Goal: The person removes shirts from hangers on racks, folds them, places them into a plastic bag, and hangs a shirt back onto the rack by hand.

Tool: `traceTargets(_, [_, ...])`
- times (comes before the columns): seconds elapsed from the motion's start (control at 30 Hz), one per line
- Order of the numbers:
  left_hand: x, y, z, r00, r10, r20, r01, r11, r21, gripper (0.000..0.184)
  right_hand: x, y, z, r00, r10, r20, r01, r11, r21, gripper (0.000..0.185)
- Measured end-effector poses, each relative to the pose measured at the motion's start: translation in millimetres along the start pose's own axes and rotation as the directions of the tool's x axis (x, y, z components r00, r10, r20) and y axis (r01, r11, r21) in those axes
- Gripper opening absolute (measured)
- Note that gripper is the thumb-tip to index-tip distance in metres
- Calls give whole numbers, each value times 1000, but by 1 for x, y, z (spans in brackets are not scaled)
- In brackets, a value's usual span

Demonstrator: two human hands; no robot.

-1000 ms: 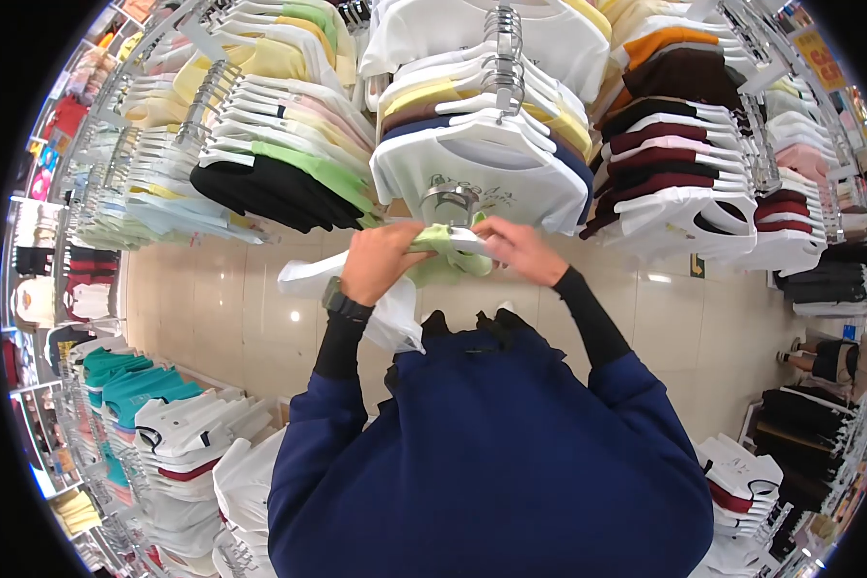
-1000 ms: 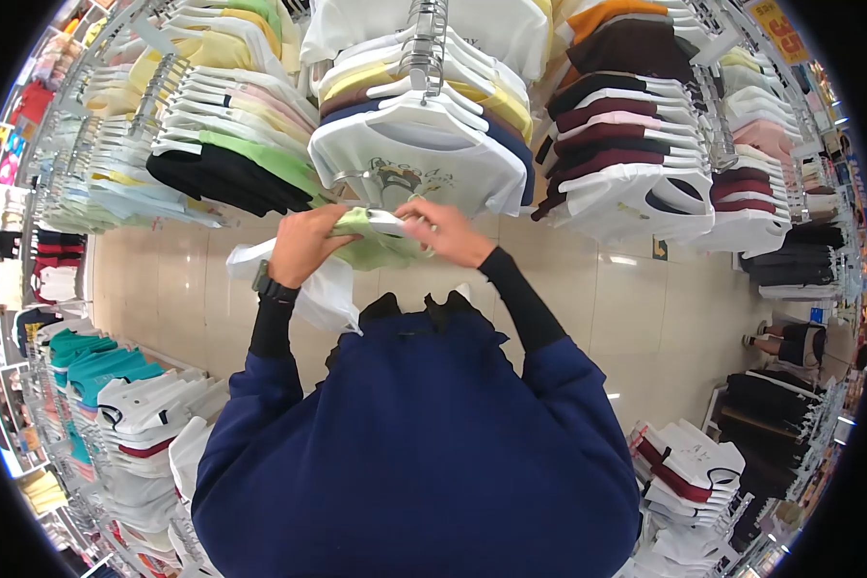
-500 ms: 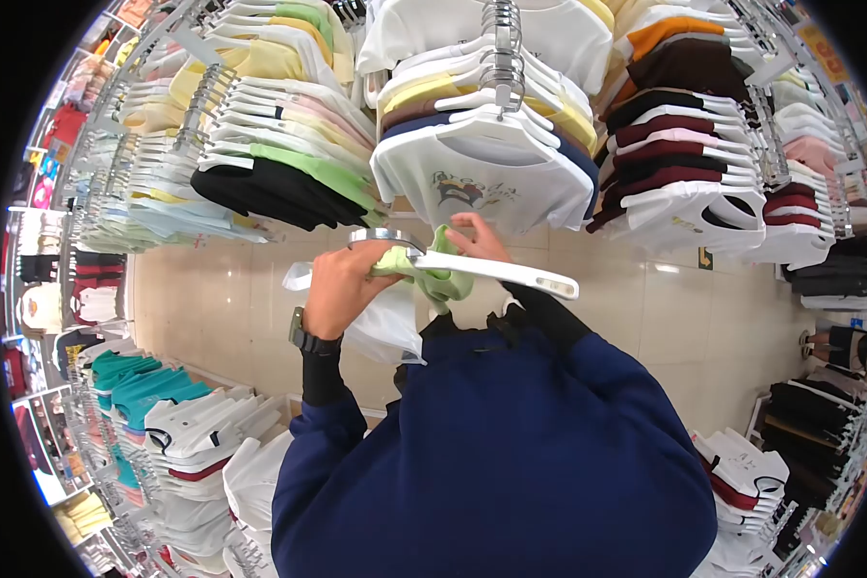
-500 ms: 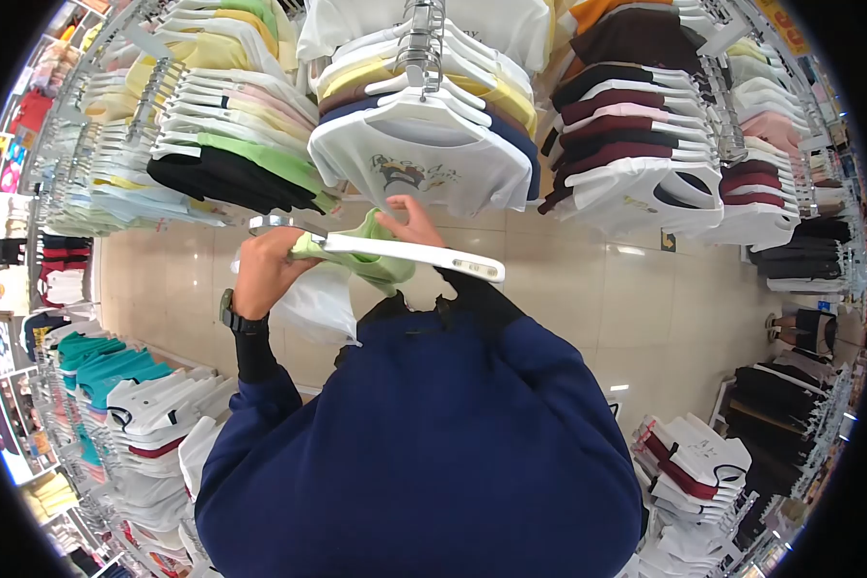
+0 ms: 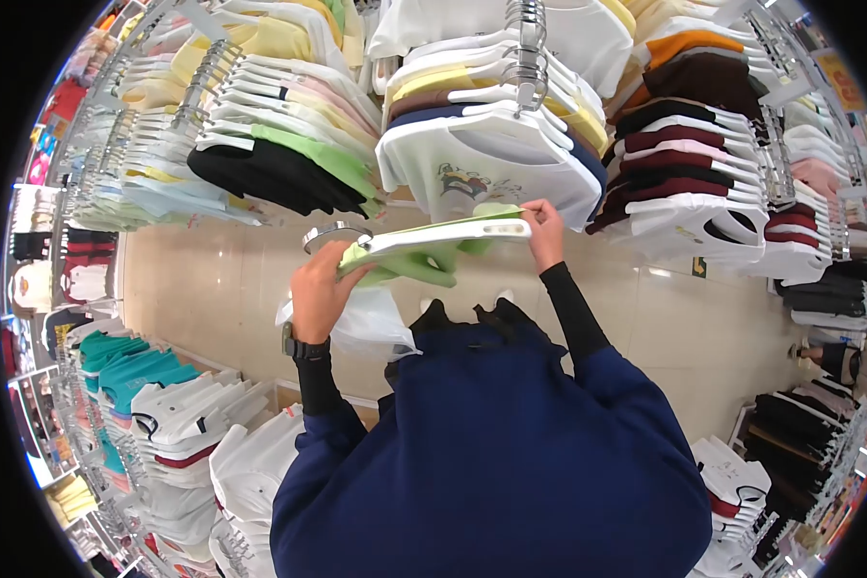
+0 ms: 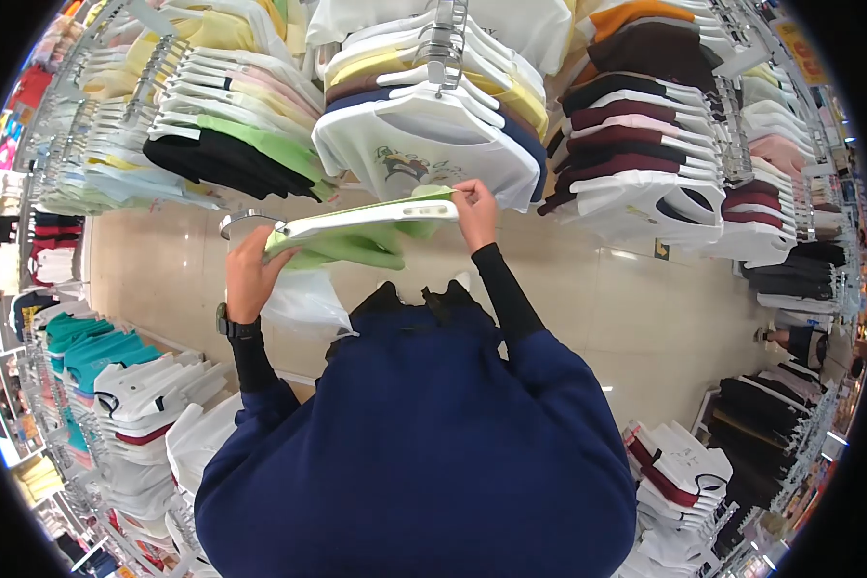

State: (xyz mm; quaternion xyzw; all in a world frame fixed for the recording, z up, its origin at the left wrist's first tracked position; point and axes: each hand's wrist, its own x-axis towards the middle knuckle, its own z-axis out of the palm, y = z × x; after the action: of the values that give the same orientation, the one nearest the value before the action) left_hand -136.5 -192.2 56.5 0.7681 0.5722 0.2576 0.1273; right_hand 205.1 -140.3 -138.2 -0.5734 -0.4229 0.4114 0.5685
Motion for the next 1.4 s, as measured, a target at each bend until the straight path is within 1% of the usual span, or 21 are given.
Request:
traceTargets(0.1, [1, -6, 10, 1000, 10, -25, -9, 999, 42, 28, -7, -55, -7, 994, 96, -54, -92, 993, 76, 5])
traceTargets(0.2, [8, -6, 17, 998, 49, -33, -47, 997, 58, 28, -10, -70, -20, 999, -9, -36, 2, 977, -214, 5])
traceTargets(0.3, [16, 0, 26, 993, 121, -3, -120, 990, 69, 27, -24, -105, -13, 990, -143, 5, 129, 881, -455, 7])
traceTargets(0.37, [22, 14, 33, 987, 155, 37, -157, 984, 83, 26, -34, -123, -4, 992, -99, 79, 124, 888, -443, 6])
traceTargets(0.4, [26, 18, 40, 982, 183, 45, -185, 981, 60, 26, -38, -129, 0, 990, -77, 117, 121, 892, -436, 7])
traceTargets(0.47, [32, 22, 56, 970, 236, 60, -238, 971, 17, 25, -47, -139, 8, 974, -48, 221, 138, 902, -409, 11])
traceTargets(0.53, [38, 28, 63, 967, 243, 77, -244, 970, 12, 25, -57, -156, 18, 945, -18, 326, 141, 924, -356, 15])
traceTargets(0.57, [40, 27, 68, 968, 240, 78, -241, 971, -5, 25, -60, -166, 19, 929, 46, 366, 67, 955, -290, 21])
traceTargets(0.7, [50, 26, 70, 961, 269, 59, -267, 963, -41, 28, -64, -185, 11, 933, -44, 358, 179, 918, -353, 22])
traceTargets(0.77, [53, 26, 71, 957, 284, 62, -280, 958, -60, 29, -65, -190, 5, 927, -93, 362, 248, 878, -409, 22])
traceTargets(0.87, [56, 24, 73, 952, 293, 88, -282, 953, -113, 31, -66, -197, -3, 907, -128, 401, 378, 665, -644, 22])
traceTargets(0.97, [58, 25, 71, 950, 289, 118, -266, 947, -179, 31, -56, -196, -13, 801, -354, 482, 598, 481, -641, 22])
traceTargets(1.07, [59, 29, 68, 958, 251, 137, -214, 947, -239, 31, -50, -192, -13, 769, -417, 485, 639, 522, -565, 22])
traceTargets(1.13, [61, 29, 66, 964, 225, 141, -183, 949, -258, 30, -49, -185, -13, 789, -397, 469, 614, 549, -568, 20])
traceTargets(1.17, [62, 27, 65, 971, 203, 125, -168, 955, -244, 31, -49, -182, -12, 799, -387, 460, 600, 561, -570, 20])
traceTargets(1.23, [64, 25, 66, 983, 161, 92, -137, 966, -220, 33, -47, -179, -11, 841, -371, 393, 540, 605, -585, 21])
traceTargets(1.27, [65, 21, 65, 986, 146, 83, -132, 978, -160, 33, -47, -178, -11, 862, -360, 358, 507, 627, -591, 22])
traceTargets(1.33, [68, 9, 58, 991, 120, 64, -118, 992, -39, 35, -39, -169, -18, 850, -404, 337, 525, 610, -593, 22])
traceTargets(1.4, [68, 0, 47, 991, 97, 89, -95, 995, -22, 36, -32, -169, -27, 840, -434, 326, 540, 606, -585, 23])
